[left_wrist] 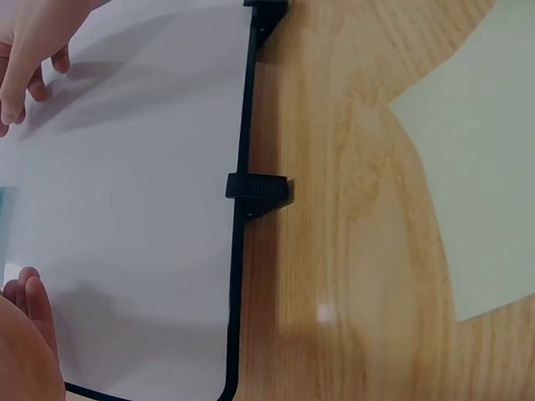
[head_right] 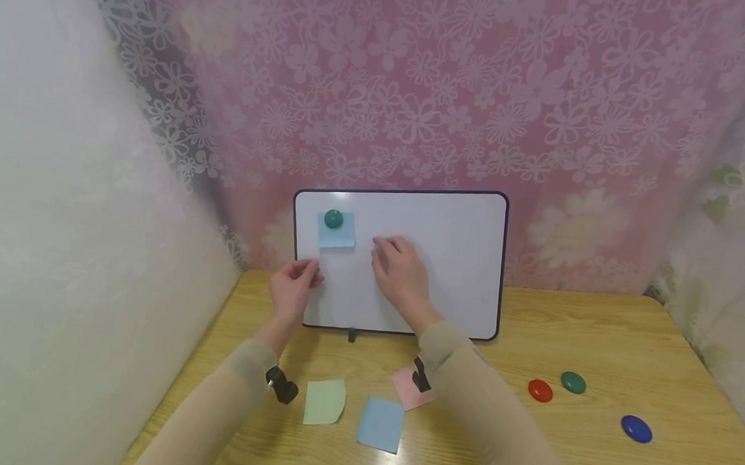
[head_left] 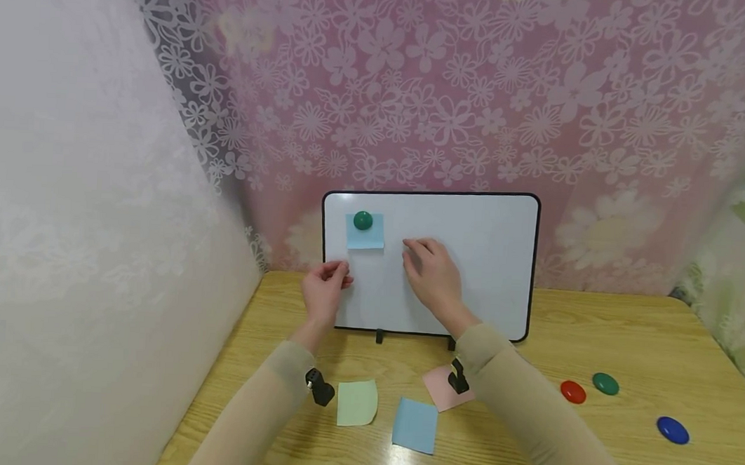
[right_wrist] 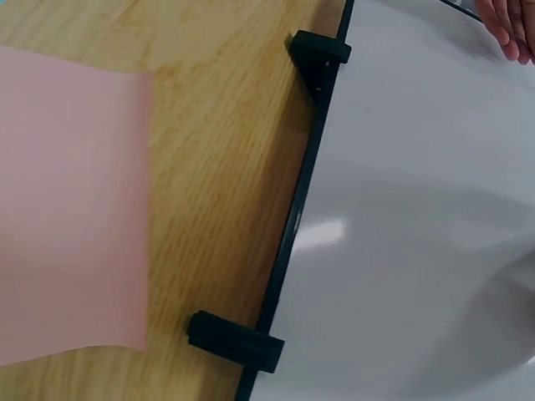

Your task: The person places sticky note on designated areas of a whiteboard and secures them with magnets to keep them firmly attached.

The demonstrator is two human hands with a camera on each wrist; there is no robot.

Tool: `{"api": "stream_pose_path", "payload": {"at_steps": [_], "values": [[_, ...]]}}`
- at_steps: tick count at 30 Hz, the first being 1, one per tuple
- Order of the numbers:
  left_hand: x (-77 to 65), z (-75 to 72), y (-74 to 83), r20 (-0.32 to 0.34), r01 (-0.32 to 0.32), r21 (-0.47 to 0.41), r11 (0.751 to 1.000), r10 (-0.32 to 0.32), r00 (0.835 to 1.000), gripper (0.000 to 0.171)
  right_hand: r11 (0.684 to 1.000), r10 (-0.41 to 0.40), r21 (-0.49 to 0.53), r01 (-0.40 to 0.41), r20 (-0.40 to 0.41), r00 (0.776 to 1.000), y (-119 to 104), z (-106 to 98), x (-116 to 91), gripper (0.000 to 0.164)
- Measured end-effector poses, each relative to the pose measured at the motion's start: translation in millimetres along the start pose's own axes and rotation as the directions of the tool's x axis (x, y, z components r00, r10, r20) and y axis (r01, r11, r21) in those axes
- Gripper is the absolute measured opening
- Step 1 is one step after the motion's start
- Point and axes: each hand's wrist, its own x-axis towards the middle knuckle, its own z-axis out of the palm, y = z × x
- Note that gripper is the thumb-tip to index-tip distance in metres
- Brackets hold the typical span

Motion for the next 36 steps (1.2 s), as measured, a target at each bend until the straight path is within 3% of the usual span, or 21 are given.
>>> {"api": "stream_pose_path", "payload": {"at_steps": [6,15,28,36], "values": [[-9.9,0.5,-6.2,0.038,-0.002,0.052,0.999,0.0,0.999,0.013,1.0,-0.009,0.029,0.009,-0.021,1.0,6.2,-3.2,-13.7,0.026],[-24.0,-2.5,-19.1,0.108,-0.011,0.057,0.998,0.005,0.994,0.015,0.995,-0.021,0.094,0.022,-0.02,1.0,13.4,-8.7,-30.2,0.026],[-44.6,-9.6,-42.3,0.238,0.034,-0.019,0.999,-0.029,0.971,0.019,0.967,0.018,0.253,-0.04,0.09,0.996,15.8,-13.0,-55.3,0.029],[-59.4,-4.6,-57.3,0.298,0.054,-0.028,0.998,-0.043,0.954,0.025,0.924,0.083,0.353,-0.149,0.195,0.977,10.6,-17.8,-77.0,0.031]]}}
